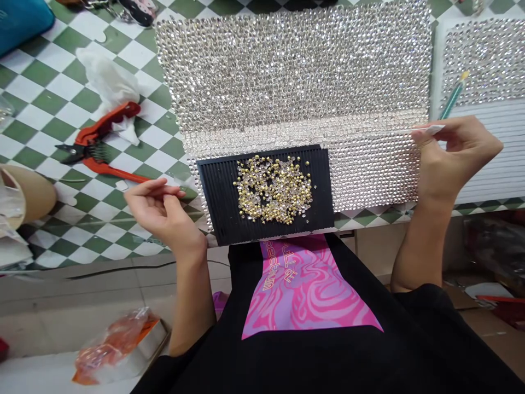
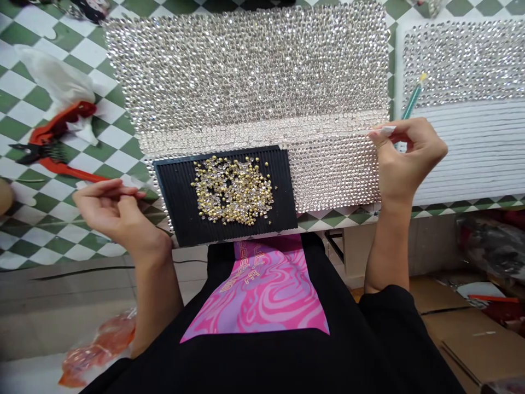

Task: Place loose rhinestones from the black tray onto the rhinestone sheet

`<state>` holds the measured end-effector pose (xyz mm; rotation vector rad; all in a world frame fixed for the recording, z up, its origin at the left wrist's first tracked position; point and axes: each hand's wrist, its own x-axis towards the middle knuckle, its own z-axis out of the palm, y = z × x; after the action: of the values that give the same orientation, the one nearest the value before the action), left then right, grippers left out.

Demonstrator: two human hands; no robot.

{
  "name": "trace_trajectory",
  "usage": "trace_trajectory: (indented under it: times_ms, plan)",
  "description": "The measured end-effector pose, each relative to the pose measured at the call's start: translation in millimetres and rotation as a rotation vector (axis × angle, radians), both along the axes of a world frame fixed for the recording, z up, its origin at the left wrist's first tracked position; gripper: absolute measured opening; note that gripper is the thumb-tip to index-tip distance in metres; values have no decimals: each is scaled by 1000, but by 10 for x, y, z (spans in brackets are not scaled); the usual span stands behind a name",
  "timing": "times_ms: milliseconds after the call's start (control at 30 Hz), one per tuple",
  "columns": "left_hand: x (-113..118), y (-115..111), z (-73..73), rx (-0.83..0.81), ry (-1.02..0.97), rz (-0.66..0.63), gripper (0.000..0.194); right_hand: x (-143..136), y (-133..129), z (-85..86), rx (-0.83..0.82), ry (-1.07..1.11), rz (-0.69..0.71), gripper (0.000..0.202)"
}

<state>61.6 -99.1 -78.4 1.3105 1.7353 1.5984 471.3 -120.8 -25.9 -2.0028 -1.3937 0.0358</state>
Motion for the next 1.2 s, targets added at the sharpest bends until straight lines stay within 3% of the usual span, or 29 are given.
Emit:
trace_trajectory:
  times_ms: [267,567,767,1000,1200]
  plan:
    - [-12,5,-14,-22,-10,5,25,126,64,-134,238,131,-2,9]
    - [-6,7,-2,-28,13,10,25,254,27,-193,266,102,-4,7]
    - [4,13,4,-74,15,40,26,285,-77,-121,115,6,28,3]
    - [-7,1,-5,-36,8,0,25,323,21,-179,302,56,-84,10]
    - [-3,8,-4,-65,26,30,25,354,22,-189,293,35,-84,11]
